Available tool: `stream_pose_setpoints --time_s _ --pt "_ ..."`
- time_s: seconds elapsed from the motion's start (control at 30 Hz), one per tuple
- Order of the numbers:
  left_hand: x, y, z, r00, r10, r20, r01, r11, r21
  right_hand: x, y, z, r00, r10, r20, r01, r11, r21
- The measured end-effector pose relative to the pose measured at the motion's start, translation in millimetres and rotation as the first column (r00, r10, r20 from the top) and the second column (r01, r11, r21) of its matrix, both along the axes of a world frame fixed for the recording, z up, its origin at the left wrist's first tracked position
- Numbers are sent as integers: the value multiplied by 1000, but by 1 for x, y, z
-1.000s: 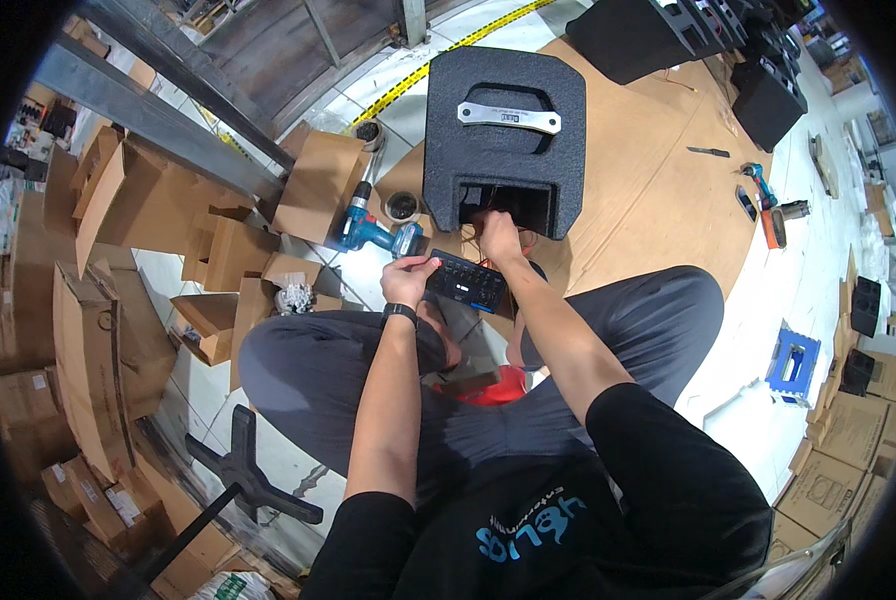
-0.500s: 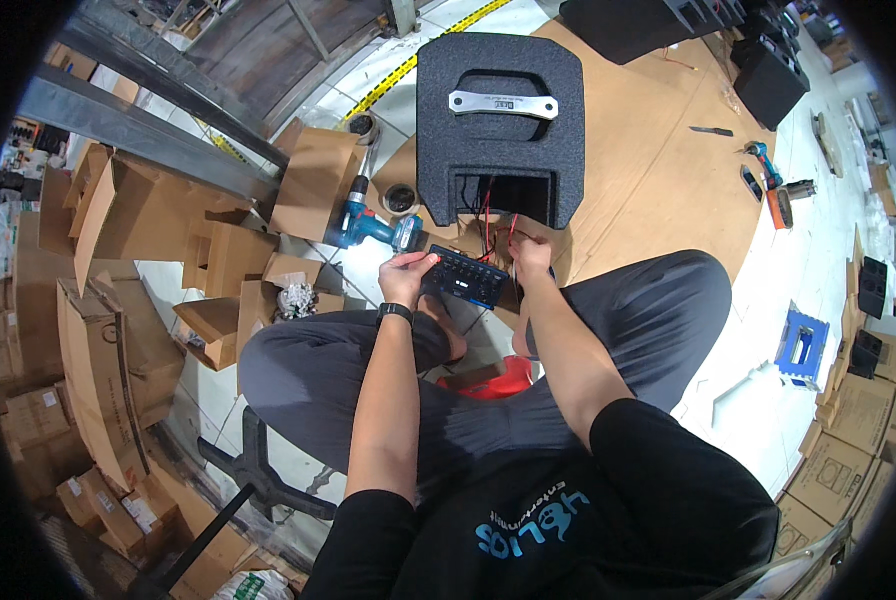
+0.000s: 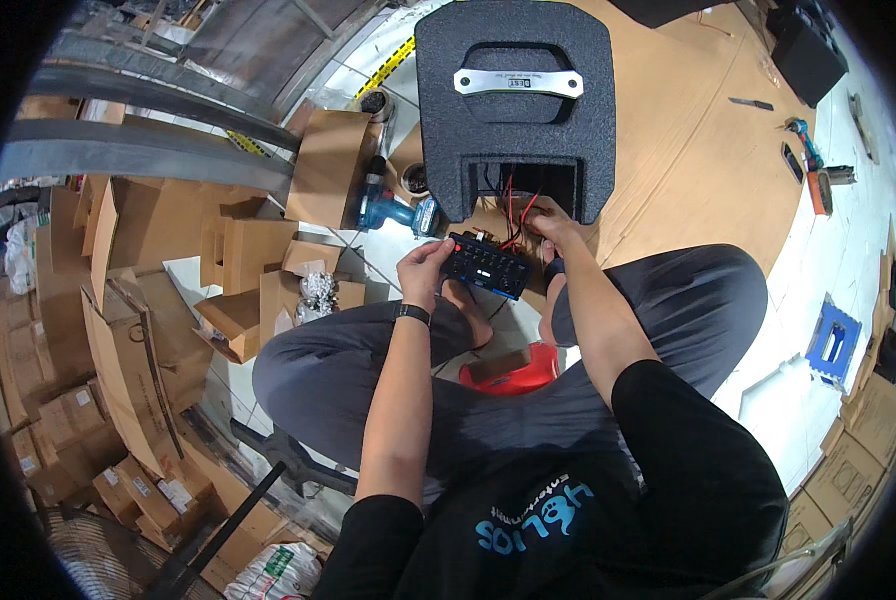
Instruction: The person sits on the floor and assembles an electronic device by connecting wires to a circuit board and securing the casing. They use a screwdriver to tighten screws and a power drill nearby. The person then places the assembled unit on the floor.
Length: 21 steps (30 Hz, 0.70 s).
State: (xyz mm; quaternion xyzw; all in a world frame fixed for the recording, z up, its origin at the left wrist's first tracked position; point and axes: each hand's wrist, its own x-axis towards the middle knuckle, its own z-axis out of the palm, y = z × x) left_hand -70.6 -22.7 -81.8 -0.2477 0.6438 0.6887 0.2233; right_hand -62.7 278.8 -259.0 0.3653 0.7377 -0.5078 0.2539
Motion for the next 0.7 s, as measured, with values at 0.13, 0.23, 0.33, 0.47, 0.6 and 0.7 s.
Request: stream_pose_setpoints --time_s 0.13,0.23,0.33,0.47,0.6,0.7 --pt "-2 20 2 992 6 123 -4 1000 -18 -5 -6 -17 990 141 -4 -140 985 99" --pt "1 34 -6 973 -18 230 12 1000 28 -5 -8 -14 978 158 133 -165 985 46" --pt "3 40 -22 986 -25 165 25 1000 -2 -10 -15 0 985 82 150 -82 997 -7" --pt "1 39 -35 976 -1 219 27 992 -120 -18 -30 26 974 -221 58 228 955 -191" --pt "12 45 -30 983 22 182 32 957 -289 -8 -48 62 861 -452 234 500 663 -558" --pt "18 48 -25 984 46 175 19 934 -357 -8 -56 88 922 -353 159 360 628 -690"
